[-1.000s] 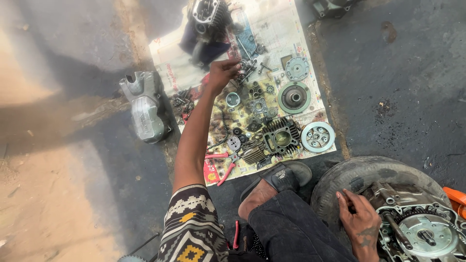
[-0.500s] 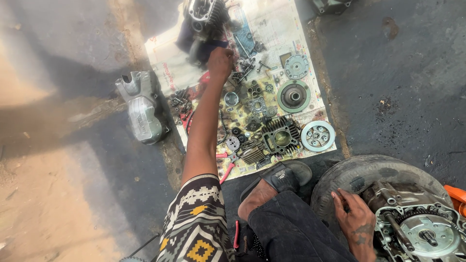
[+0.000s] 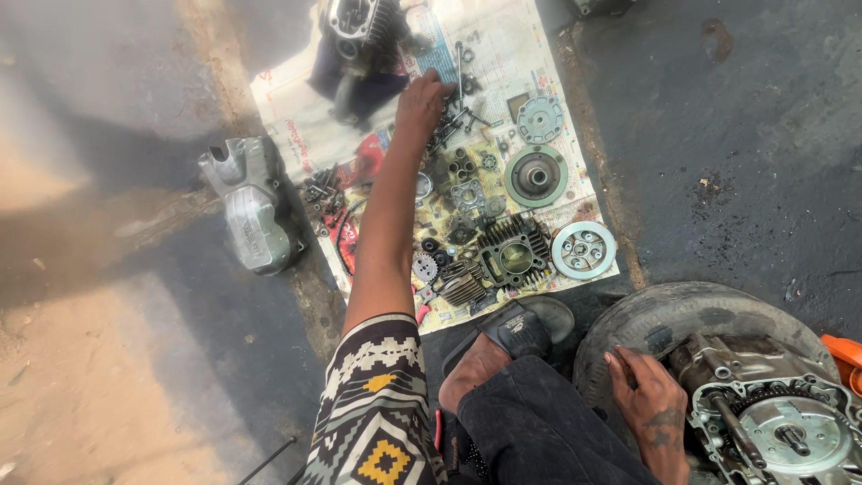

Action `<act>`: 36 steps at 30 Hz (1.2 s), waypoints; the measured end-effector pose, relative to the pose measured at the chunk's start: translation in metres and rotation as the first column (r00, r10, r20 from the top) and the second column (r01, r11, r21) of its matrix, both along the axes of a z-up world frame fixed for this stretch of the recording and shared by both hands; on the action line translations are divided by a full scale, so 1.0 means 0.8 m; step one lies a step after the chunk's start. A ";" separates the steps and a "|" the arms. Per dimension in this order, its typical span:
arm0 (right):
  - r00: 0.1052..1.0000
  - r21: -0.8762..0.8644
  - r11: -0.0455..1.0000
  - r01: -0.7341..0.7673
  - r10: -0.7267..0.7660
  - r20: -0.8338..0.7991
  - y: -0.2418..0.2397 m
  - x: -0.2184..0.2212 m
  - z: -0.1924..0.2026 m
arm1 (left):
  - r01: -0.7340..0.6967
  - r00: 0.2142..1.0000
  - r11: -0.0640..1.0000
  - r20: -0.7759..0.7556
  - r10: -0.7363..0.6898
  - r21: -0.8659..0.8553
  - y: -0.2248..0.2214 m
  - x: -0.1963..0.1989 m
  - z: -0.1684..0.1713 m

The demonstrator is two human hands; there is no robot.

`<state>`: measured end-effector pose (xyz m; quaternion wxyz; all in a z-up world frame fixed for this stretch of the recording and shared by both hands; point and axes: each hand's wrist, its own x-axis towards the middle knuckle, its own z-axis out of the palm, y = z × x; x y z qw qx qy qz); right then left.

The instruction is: The person sits on the floor of a motorcycle repair shop and assembles a clutch into an engine case set on a tire. They fit clutch plates and a pressure plate into the basket by hand, press components into place, and apply a substance from a small tube to parts while fitting them.

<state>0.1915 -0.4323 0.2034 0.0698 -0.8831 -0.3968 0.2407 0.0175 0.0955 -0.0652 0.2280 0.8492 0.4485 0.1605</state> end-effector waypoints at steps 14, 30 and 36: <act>0.999 0.095 0.994 -0.050 0.048 0.018 -0.006 -0.002 -0.001 | -0.208 0.938 0.920 0.198 0.284 -0.333 0.014 -0.018 -0.047; 0.998 0.097 0.993 -0.060 0.060 0.008 -0.002 -0.010 -0.004 | -0.291 0.956 0.942 -0.077 0.282 -0.165 0.009 0.021 -0.114; 0.999 0.093 0.995 -0.041 0.041 0.002 -0.012 0.001 -0.003 | -0.263 0.938 0.769 0.033 0.345 -0.582 0.011 -0.007 -0.083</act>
